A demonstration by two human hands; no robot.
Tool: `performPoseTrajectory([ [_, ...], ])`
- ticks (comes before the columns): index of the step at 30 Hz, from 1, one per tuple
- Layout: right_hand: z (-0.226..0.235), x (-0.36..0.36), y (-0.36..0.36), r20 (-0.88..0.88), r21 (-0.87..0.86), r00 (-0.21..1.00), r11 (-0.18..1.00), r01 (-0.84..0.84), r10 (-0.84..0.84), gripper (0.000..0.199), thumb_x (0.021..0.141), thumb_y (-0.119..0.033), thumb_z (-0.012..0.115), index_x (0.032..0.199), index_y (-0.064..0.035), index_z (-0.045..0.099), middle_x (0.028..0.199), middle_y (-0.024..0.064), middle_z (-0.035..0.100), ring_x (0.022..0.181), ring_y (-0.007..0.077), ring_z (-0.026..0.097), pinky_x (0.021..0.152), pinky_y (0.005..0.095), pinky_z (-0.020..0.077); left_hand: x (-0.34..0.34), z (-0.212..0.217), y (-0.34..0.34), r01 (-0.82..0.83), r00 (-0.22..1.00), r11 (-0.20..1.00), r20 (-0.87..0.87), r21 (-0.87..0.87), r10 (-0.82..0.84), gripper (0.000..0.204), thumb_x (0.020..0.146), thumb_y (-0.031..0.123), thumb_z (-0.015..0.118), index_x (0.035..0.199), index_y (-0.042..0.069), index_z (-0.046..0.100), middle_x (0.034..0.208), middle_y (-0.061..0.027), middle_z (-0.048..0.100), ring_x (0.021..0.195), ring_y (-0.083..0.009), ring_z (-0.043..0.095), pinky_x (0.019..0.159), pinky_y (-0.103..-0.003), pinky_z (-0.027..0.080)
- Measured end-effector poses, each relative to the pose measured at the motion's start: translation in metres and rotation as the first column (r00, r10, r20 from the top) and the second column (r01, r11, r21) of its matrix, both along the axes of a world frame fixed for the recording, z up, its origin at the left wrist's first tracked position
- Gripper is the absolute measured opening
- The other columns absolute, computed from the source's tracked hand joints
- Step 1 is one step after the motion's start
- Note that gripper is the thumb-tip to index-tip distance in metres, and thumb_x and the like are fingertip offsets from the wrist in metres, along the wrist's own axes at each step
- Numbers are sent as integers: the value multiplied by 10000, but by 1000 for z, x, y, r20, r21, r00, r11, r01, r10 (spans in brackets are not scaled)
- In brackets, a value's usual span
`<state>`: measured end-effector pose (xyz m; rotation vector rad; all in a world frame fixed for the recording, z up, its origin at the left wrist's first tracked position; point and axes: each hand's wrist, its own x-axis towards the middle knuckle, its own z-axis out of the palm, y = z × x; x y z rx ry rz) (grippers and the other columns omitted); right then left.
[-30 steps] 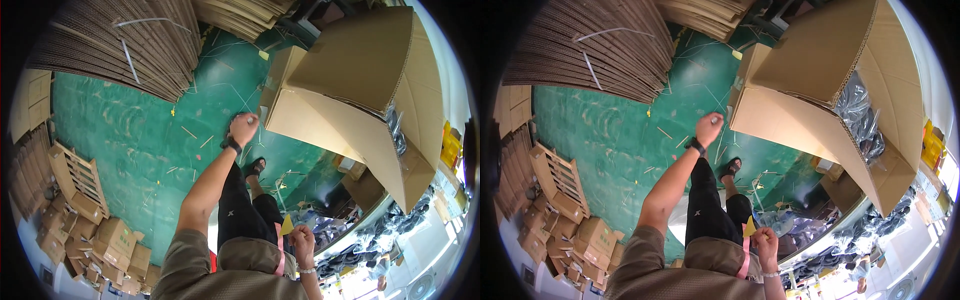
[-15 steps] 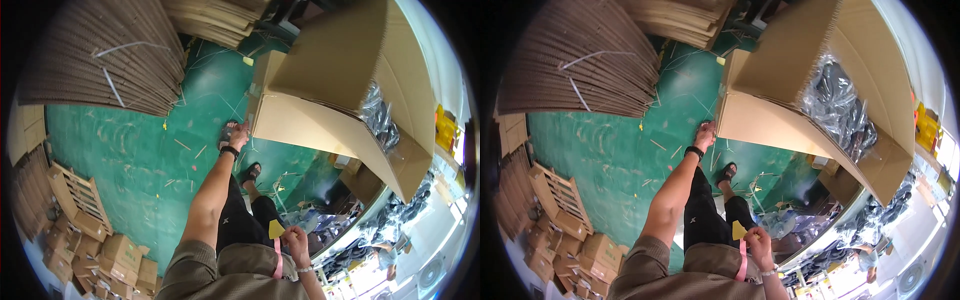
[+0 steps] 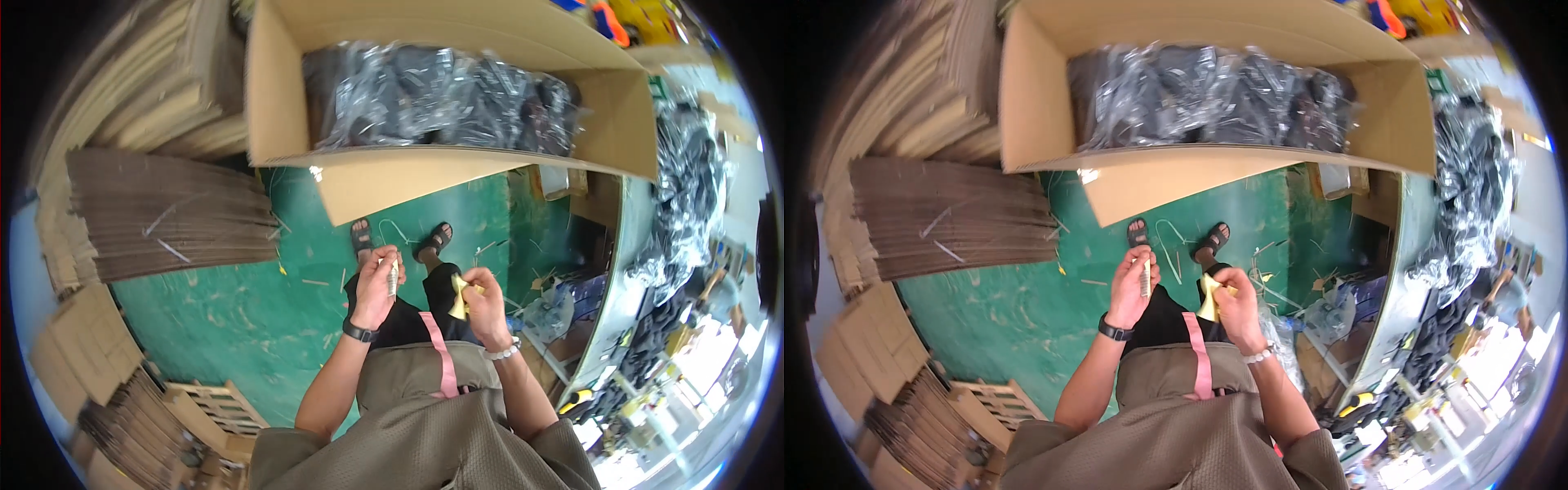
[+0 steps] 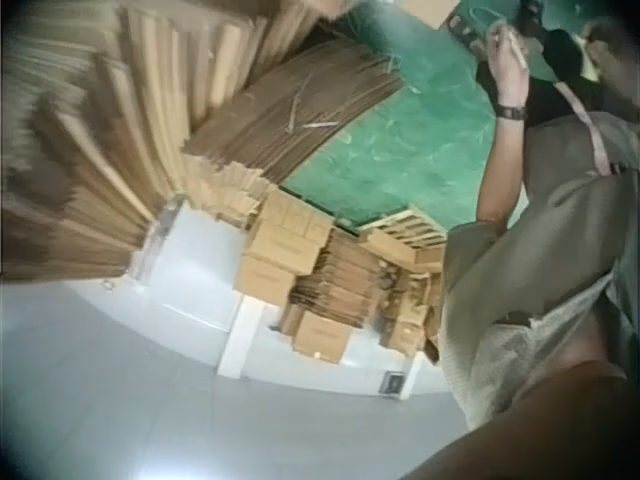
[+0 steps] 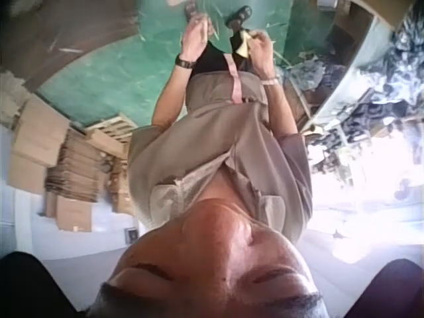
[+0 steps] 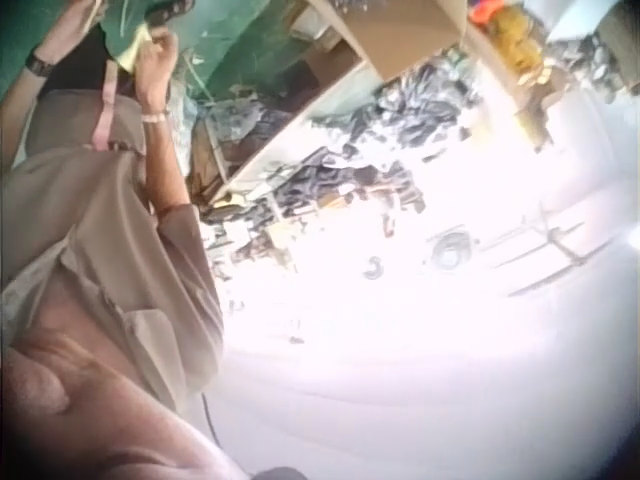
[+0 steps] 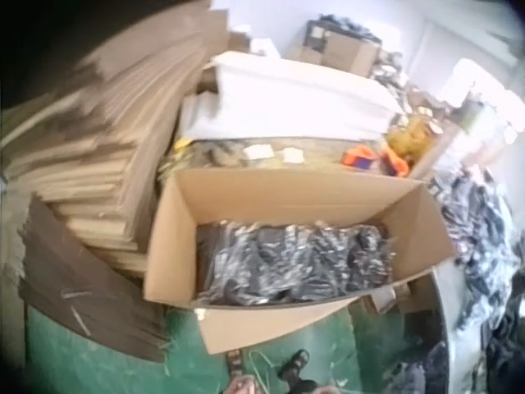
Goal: Packing bicycle seats into cardboard boxes, applying labels, and using a lighter to trim threads.
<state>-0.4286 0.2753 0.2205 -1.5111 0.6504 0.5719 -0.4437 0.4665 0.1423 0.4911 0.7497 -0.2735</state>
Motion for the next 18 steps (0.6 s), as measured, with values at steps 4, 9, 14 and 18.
performPoseTrajectory([
  [4, 29, 21, -58, 119, -109, 976, 980, -169, 182, 183, 879, -24, 520, 991, 14, 659, 804, 25, 614, 718, 82, 554, 631, 229, 457, 41, 67, -75, 161, 928, 726, 146, 669, -342, 156, 930, 98, 615, 1065, 32, 573, 849, -9, 587, 738, -84, 552, 646, -227, 470],
  [9, 81, 47, -146, 388, -155, 885, 965, -213, 257, 234, 859, -126, 698, 1026, 33, 659, 853, 67, 638, 785, 115, 586, 734, 260, 480, 79, 134, -183, 165, 746, 525, 243, 835, -620, 213, 859, 38, 690, 1037, 2, 580, 829, -39, 604, 730, -78, 553, 641, -227, 470],
  [14, 76, 47, -231, 350, 153, 937, 987, -51, -6, 213, 913, -157, 629, 1002, 35, 657, 832, 57, 656, 740, 96, 577, 650, 269, 476, 104, 142, -264, 228, 621, 476, 250, 849, -743, 231, 844, 40, 711, 1041, 0, 596, 830, -34, 637, 715, -63, 572, 616, -217, 472],
  [18, 79, 48, -291, 226, 268, 966, 962, 59, -123, 235, 901, -201, 655, 977, 20, 679, 768, 22, 648, 670, 65, 560, 569, 240, 452, 127, 143, -317, 350, 483, 398, 200, 848, -852, 224, 845, 33, 707, 1039, -7, 601, 842, -34, 643, 732, -63, 581, 632, -215, 476],
])
